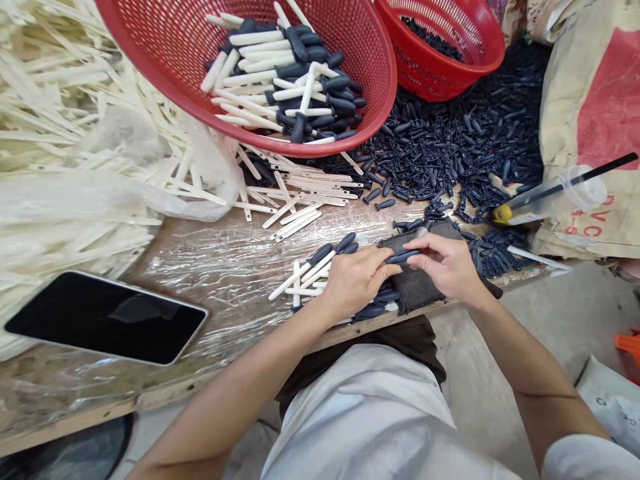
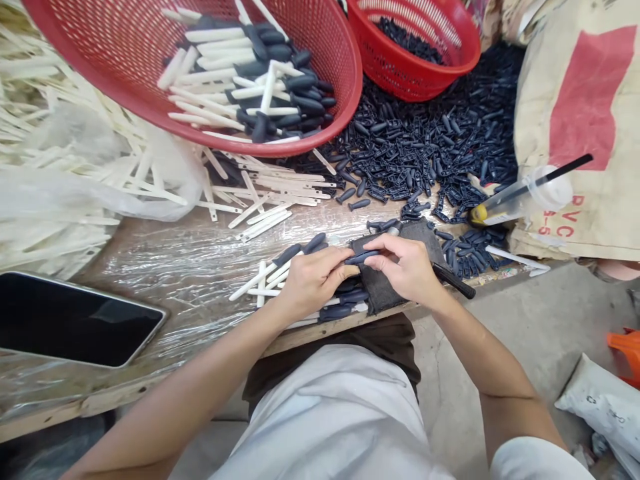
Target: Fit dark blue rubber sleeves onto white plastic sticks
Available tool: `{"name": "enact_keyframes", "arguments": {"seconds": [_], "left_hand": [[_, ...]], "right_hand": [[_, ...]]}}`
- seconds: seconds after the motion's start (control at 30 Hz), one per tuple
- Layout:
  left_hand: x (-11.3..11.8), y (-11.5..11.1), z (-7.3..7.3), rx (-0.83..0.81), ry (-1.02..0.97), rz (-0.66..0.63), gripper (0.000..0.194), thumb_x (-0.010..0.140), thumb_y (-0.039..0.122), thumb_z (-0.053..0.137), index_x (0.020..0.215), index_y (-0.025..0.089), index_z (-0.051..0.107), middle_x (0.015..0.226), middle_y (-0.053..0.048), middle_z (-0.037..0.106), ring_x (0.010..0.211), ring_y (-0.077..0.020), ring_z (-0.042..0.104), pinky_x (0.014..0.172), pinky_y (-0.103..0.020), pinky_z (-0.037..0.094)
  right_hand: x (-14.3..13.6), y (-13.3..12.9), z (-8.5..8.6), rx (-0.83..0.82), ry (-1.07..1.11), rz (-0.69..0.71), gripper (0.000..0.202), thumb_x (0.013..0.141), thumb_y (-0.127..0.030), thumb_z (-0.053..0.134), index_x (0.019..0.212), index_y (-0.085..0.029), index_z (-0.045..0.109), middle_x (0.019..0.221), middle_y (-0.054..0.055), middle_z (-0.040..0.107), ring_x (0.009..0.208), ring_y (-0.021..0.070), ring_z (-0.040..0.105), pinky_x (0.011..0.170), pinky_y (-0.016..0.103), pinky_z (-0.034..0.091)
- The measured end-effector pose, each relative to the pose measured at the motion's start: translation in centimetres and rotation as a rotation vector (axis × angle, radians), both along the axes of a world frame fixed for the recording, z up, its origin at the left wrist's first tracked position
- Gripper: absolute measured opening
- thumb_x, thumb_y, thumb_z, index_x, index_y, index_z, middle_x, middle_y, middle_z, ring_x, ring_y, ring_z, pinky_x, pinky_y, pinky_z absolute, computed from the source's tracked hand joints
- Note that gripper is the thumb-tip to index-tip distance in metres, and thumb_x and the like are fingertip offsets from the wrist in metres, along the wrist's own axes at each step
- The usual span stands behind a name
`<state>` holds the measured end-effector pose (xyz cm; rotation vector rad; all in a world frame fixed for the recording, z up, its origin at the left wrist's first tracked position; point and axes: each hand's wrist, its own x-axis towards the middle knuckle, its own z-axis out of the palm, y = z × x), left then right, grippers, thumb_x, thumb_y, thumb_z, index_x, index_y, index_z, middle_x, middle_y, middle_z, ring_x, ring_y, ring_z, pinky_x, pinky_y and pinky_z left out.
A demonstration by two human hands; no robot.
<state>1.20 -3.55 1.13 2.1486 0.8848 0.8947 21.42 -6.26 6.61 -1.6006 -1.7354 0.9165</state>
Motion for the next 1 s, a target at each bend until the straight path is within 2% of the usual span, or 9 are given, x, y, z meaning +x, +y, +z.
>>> {"name": "enact_keyframes", "arguments": {"seconds": [0.17, 0.23, 0.37, 0.47, 0.57, 0.67, 0.77, 0.9, 1.0], "left_hand": [[0.2, -0.1, 0.0, -0.049, 0.091, -0.081, 0.029, 0.099, 0.036, 0.048, 0.11, 0.017, 0.067, 0.095, -0.01, 0.073, 0.081, -0.0187, 0.068, 0.074, -0.028, 0.049], [0.1, 0.1, 0.2, -0.114, 0.112, -0.083, 0.026, 0.097, 0.031, 0.051, 0.114, 0.019, 0.065, 0.097, -0.009, 0.074, 0.083, -0.0194, 0.068, 0.076, -0.028, 0.049], [-0.3, 1.0, 0.3, -0.268, 0.239, 0.023, 0.029, 0.091, 0.02, 0.054, 0.119, 0.02, 0.06, 0.085, -0.004, 0.074, 0.074, -0.021, 0.067, 0.071, -0.03, 0.046], [-0.4, 1.4, 0.2, -0.294, 0.319, 0.072, 0.015, 0.089, 0.024, 0.058, 0.101, 0.02, 0.067, 0.078, -0.004, 0.072, 0.069, -0.0213, 0.065, 0.069, -0.03, 0.044], [-0.1, 1.3, -0.2, -0.239, 0.377, 0.095, 0.018, 0.092, 0.028, 0.055, 0.089, 0.019, 0.071, 0.081, -0.006, 0.072, 0.073, -0.0217, 0.065, 0.07, -0.031, 0.044], [0.1, 1.2, -0.5, -0.144, 0.441, 0.086, 0.025, 0.095, 0.024, 0.049, 0.095, 0.018, 0.072, 0.092, -0.01, 0.072, 0.083, -0.0227, 0.066, 0.073, -0.031, 0.045], [0.3, 1.1, -0.5, -0.12, 0.49, 0.049, 0.03, 0.095, 0.02, 0.044, 0.106, 0.014, 0.071, 0.098, -0.012, 0.072, 0.089, -0.0243, 0.066, 0.075, -0.031, 0.046], [0.5, 0.9, -0.5, -0.115, 0.552, 0.05, 0.032, 0.097, 0.023, 0.043, 0.109, 0.014, 0.071, 0.1, -0.012, 0.073, 0.09, -0.0251, 0.067, 0.076, -0.032, 0.047], [0.7, 0.7, -0.6, -0.096, 0.578, 0.069, 0.032, 0.097, 0.024, 0.044, 0.113, 0.016, 0.07, 0.102, -0.011, 0.073, 0.091, -0.0245, 0.067, 0.077, -0.032, 0.048]], "right_hand": [[0.3, -1.5, -1.1, -0.034, 0.054, -0.029, 0.015, 0.083, -0.03, 0.068, 0.096, -0.022, 0.071, 0.089, 0.001, 0.073, 0.079, 0.017, 0.067, 0.074, 0.03, 0.055], [1.0, -1.8, -1.5, 0.02, -0.027, -0.039, 0.019, 0.088, -0.033, 0.065, 0.103, -0.023, 0.069, 0.092, 0.002, 0.072, 0.081, 0.0182, 0.067, 0.077, 0.033, 0.055], [3.6, -2.0, -2.7, 0.207, -0.636, -0.163, 0.023, 0.092, -0.034, 0.058, 0.109, -0.02, 0.066, 0.101, 0.011, 0.068, 0.095, 0.0276, 0.06, 0.086, 0.042, 0.049], [5.0, -2.2, -3.7, 0.128, -0.961, -0.138, 0.023, 0.095, -0.031, 0.049, 0.101, -0.016, 0.066, 0.1, 0.017, 0.066, 0.096, 0.0316, 0.059, 0.081, 0.041, 0.046], [4.7, -2.8, -3.9, 0.069, -0.959, -0.15, 0.029, 0.1, -0.03, 0.039, 0.107, -0.016, 0.063, 0.098, 0.014, 0.07, 0.088, 0.0281, 0.063, 0.072, 0.035, 0.044], [3.6, -3.7, -3.1, 0.035, -0.846, -0.128, 0.033, 0.102, -0.034, 0.036, 0.115, -0.019, 0.062, 0.097, 0.009, 0.074, 0.081, 0.0259, 0.068, 0.065, 0.033, 0.042], [2.7, -4.4, -2.0, 0.11, -0.729, -0.11, 0.036, 0.103, -0.035, 0.036, 0.121, -0.02, 0.063, 0.104, 0.009, 0.076, 0.089, 0.0247, 0.07, 0.069, 0.032, 0.046], [2.1, -4.3, -1.3, 0.226, -0.656, -0.224, 0.044, 0.104, -0.034, 0.031, 0.134, -0.017, 0.058, 0.121, 0.012, 0.071, 0.104, 0.0223, 0.069, 0.08, 0.029, 0.049], [1.8, -3.7, -1.1, 0.053, -0.784, -0.15, 0.043, 0.104, -0.035, 0.032, 0.135, -0.02, 0.059, 0.111, 0.011, 0.074, 0.094, 0.0226, 0.07, 0.075, 0.03, 0.048]]}}
